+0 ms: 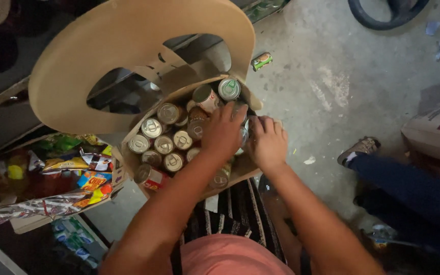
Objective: Organizing and stocking various canned food items on retail shelves.
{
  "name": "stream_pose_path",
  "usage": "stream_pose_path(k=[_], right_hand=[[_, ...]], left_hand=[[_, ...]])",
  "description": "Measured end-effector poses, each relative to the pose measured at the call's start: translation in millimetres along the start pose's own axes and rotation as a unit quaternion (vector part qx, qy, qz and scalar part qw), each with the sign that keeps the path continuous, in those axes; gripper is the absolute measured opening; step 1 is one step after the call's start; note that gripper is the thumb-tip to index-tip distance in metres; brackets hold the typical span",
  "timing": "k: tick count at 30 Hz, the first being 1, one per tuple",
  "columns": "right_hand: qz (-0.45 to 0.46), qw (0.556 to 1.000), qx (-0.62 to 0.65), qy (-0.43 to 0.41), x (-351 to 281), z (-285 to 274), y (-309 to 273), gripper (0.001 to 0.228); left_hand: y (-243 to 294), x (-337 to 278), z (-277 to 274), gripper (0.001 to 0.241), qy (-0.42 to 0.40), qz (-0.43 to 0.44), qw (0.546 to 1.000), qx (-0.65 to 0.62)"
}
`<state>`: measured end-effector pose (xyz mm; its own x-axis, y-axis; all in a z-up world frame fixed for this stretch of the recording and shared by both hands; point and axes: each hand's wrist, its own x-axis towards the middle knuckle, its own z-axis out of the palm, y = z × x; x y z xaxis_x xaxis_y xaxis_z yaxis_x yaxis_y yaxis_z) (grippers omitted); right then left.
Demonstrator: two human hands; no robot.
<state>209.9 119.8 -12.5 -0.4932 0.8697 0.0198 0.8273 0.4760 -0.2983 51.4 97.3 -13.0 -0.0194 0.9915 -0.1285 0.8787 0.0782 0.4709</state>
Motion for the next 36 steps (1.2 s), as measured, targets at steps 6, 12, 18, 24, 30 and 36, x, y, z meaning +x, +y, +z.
stream_pose_path(k=[6, 12, 18, 24, 30, 36], right_hand=[[0.026, 0.987, 0.155, -0.029, -8, 5, 12, 0.056], [0.017, 0.993, 0.094, -0.062, -33, 14, 23, 0.038], [0.002, 0.994, 0.082, -0.073, -20, 3, 2, 0.042], [-0.089, 0.986, 0.137, -0.043, 10, -1, -29, 0.043], [-0.185, 0.963, 0.14, -0.136, 21, 0, -62, 0.067], [-0.204, 0.974, 0.022, -0.099, 15, 31, -72, 0.067]], left_hand=[[14, -9, -2, 0.047, -0.148, -0.062, 0.986, 0.035], [-8, -42, -10, 0.05, -0.084, -0.011, 0.996, -0.008], [-37, -62, -47, 0.056, -0.051, -0.119, 0.991, 0.011], [-68, -84, -15, 0.052, -0.04, -0.122, 0.991, 0.039], [-73, -136, 1, 0.035, -0.104, -0.032, 0.992, 0.058], [-98, -147, 17, 0.04, 0.088, -0.112, 0.99, 0.018]])
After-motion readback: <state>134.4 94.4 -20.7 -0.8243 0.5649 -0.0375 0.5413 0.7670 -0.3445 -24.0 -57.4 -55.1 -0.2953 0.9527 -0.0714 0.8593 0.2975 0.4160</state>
